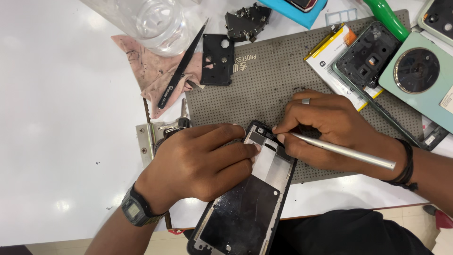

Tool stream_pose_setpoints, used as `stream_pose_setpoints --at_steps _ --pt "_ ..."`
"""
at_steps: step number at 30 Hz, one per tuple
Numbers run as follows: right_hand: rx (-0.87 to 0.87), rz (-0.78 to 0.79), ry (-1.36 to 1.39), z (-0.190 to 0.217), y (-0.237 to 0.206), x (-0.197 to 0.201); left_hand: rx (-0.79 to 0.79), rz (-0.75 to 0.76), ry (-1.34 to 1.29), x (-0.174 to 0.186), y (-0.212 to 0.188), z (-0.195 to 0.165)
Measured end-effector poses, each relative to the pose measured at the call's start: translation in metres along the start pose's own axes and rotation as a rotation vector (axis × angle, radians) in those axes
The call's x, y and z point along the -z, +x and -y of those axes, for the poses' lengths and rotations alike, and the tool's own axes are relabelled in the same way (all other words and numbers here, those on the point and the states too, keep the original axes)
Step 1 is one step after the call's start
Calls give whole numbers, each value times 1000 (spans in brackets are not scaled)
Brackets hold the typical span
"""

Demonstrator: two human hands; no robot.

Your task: The person holds a disassembled phone frame in one hand and uses a metal pry tool to scrape and pry along the frame edge, working around the phone's perimeter. They reposition the phone repeatedly to reach different edges, with other phone housings, pliers, tweezers and a battery visible on the work mat.

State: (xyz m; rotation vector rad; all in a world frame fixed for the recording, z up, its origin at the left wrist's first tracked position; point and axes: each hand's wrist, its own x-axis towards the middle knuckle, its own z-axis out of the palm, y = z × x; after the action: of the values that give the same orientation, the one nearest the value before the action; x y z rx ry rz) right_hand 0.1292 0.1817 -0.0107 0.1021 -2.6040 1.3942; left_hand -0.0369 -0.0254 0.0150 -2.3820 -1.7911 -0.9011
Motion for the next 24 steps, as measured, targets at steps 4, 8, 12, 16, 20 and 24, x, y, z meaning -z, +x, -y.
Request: stream_pose_setpoints --at_steps 4,8,12,16,20,24 --pt "69 -12 -13 -1 1 -2 -11 1 0 -1 -1 0" --pt "100 10 37 -2 3 3 -3 6 -4 -2 -2 0" --pt "104 19 16 -1 4 4 -4 1 -7 0 -1 0" --pt "71 28 12 0 4 4 -1 5 -8 1 0 0" --pt "9 20 31 0 2 5 8 -1 -4 3 0 1" --pt "-68 -161 -3 2 -6 -1 10 -56 -41 7 1 7"
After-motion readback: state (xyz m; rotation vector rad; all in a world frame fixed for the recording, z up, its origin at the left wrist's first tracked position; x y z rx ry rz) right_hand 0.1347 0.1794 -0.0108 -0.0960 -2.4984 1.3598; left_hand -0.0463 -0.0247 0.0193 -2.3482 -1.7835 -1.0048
